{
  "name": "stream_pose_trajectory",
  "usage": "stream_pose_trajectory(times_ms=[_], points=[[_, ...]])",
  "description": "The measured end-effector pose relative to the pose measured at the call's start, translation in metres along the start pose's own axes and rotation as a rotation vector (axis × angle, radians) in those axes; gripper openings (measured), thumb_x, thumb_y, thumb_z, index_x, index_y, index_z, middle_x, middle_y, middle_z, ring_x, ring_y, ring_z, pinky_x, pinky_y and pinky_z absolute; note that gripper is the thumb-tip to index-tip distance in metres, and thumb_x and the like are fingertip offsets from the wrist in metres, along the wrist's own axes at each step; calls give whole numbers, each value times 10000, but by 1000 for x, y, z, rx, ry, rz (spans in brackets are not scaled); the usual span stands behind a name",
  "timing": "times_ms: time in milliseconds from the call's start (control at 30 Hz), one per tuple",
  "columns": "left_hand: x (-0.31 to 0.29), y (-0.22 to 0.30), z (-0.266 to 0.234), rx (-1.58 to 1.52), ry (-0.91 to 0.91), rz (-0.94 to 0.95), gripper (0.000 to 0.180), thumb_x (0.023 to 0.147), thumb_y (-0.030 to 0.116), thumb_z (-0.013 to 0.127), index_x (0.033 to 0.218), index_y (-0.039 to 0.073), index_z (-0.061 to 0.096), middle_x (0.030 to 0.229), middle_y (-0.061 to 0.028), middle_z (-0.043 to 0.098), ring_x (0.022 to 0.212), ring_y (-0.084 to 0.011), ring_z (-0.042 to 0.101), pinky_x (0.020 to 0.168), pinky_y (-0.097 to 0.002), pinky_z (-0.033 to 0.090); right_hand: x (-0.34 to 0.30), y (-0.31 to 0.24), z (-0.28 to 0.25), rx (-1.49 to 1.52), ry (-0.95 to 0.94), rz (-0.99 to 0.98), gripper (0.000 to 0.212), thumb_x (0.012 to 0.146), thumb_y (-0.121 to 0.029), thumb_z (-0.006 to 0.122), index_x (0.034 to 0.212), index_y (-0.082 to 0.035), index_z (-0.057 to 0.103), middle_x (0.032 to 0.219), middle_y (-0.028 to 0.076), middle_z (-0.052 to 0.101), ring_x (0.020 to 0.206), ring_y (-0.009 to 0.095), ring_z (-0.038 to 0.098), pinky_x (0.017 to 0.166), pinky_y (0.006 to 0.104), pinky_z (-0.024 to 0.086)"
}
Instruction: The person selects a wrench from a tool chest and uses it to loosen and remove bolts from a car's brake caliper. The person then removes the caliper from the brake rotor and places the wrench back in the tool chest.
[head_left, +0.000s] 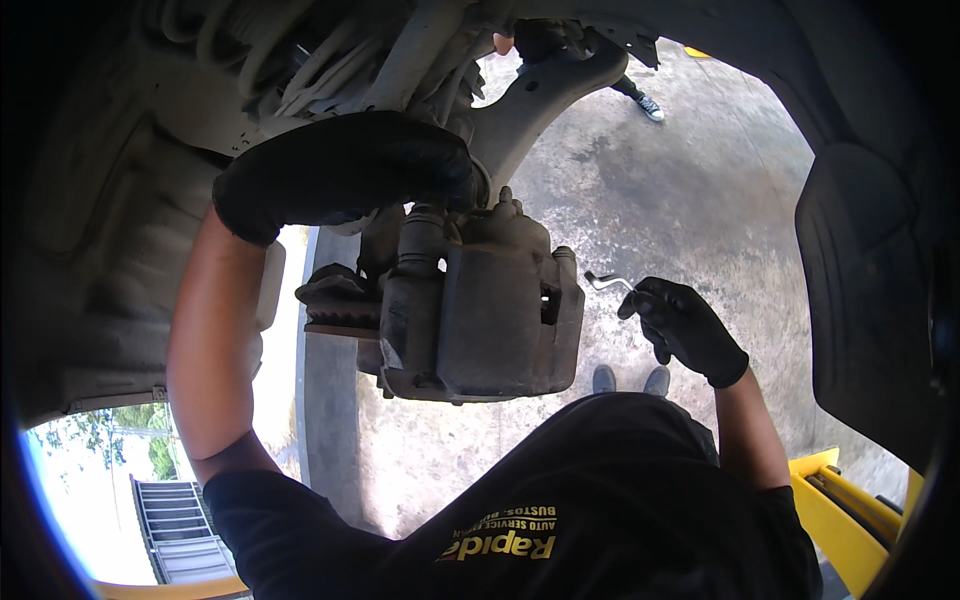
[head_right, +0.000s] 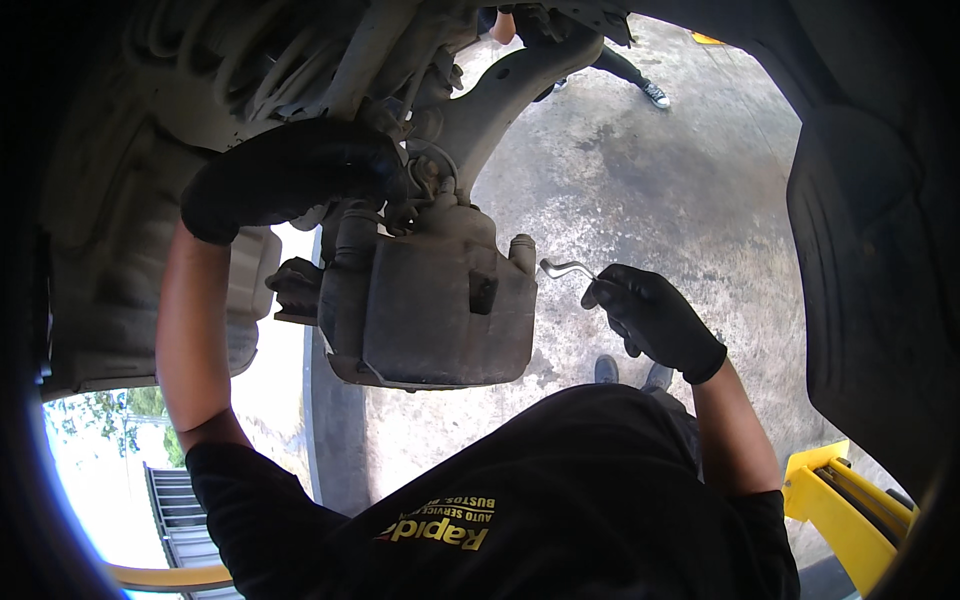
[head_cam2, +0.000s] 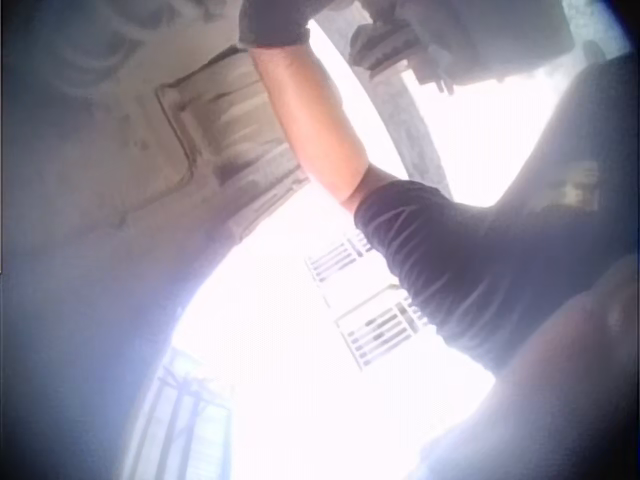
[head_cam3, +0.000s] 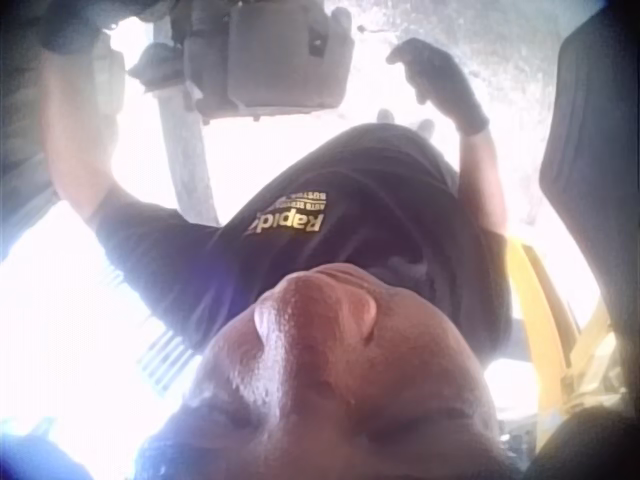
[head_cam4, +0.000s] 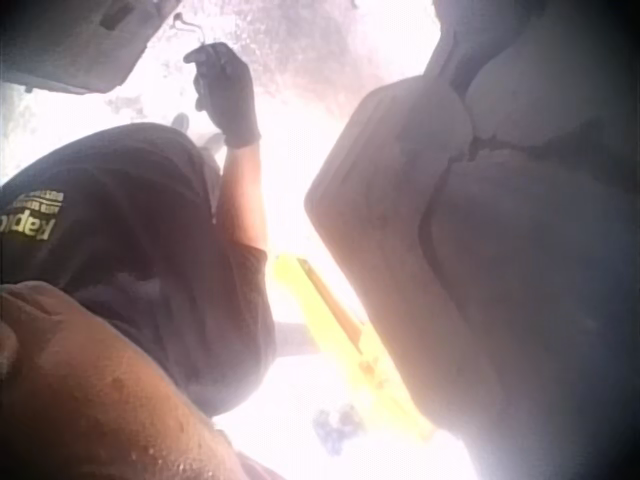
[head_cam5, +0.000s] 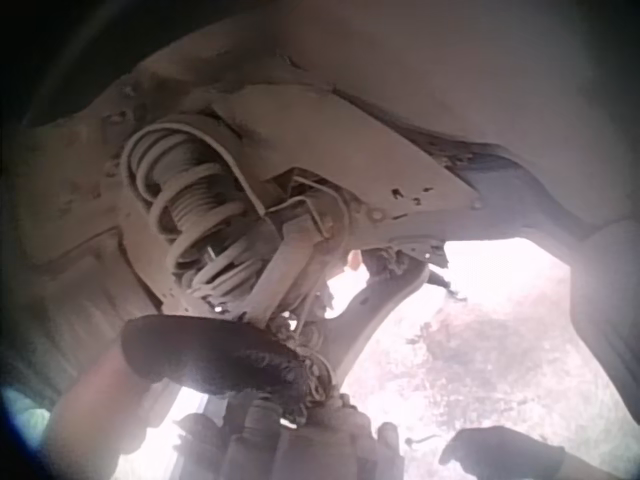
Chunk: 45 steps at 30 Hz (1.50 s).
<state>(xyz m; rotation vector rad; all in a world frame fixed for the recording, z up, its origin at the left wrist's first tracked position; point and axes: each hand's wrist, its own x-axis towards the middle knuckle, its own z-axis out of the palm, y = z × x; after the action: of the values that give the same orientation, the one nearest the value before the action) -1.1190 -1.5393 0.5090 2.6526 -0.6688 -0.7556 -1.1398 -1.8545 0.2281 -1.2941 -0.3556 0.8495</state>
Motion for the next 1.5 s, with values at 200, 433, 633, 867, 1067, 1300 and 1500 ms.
stream_pose_trajectory(times_ms=[200, 433, 633, 867, 1067, 1300, 1500], points=[[6, 3, 8, 256, 59, -68, 288, 1023, 271, 637, 1258, 120, 706, 1136, -82, 731, 1022, -221, 696, 938, -350, 535, -2, 4, 1, 21, 9, 1, 305, 1058, -316, 586, 1064, -19, 654, 616, -50, 441, 519, 40, 416, 457, 217, 415], [8, 3, -2, 52, -24, 19, 257, 1018, 261, 642, 1224, 126, 714, 1113, -76, 736, 1023, -214, 693, 937, -360, 531, -6, 5, -1, 26, 18, 22, 281, 1060, -293, 584, 1068, -21, 653, 621, -53, 438, 524, 40, 417, 454, 218, 408], [12, -1, 3, 115, -19, -7, 268, 1021, 264, 645, 1246, 131, 705, 1106, -84, 736, 1018, -218, 693, 926, -358, 530, -10, 6, 0, 7, 35, 29, 308, 1066, -341, 574, 1058, -47, 664, 632, -49, 444, 527, 44, 409, 468, 233, 402], [7, 6, 2, 324, 36, -78, 291, 1039, 261, 628, 1291, 130, 690, 1124, -93, 741, 998, -230, 705, 913, -370, 541, -13, 6, -2, 7, 40, 6, 299, 1067, -310, 580, 1057, -24, 665, 616, -51, 437, 522, 41, 413, 457, 222, 400], [13, -2, -6, 9, -116, 9, 260, 1049, 201, 608, 1268, 93, 695, 1123, -89, 753, 999, -203, 706, 906, -349, 543, -12, 7, -3, 2, 38, 27, 311, 1068, -350, 567, 1048, -54, 663, 632, -44, 444, 518, 46, 399, 475, 241, 401], [14, 1, 5, 151, -12, -53, 272, 1039, 298, 624, 1255, 157, 710, 971, -58, 743, 909, -159, 697, 848, -332, 541, -16, 9, -6, 1, 45, 60, 298, 1066, -337, 568, 1042, -56, 663, 645, -44, 451, 526, 48, 410, 484, 240, 404], [8, 2, -3, 128, -67, -121, 252, 1042, 287, 616, 1226, 152, 723, 983, -64, 752, 906, -161, 705, 846, -338, 546, -13, 7, -10, -12, 27, 54, 291, 1069, -338, 562, 1039, -69, 667, 644, -49, 448, 530, 44, 409, 483, 238, 401]])
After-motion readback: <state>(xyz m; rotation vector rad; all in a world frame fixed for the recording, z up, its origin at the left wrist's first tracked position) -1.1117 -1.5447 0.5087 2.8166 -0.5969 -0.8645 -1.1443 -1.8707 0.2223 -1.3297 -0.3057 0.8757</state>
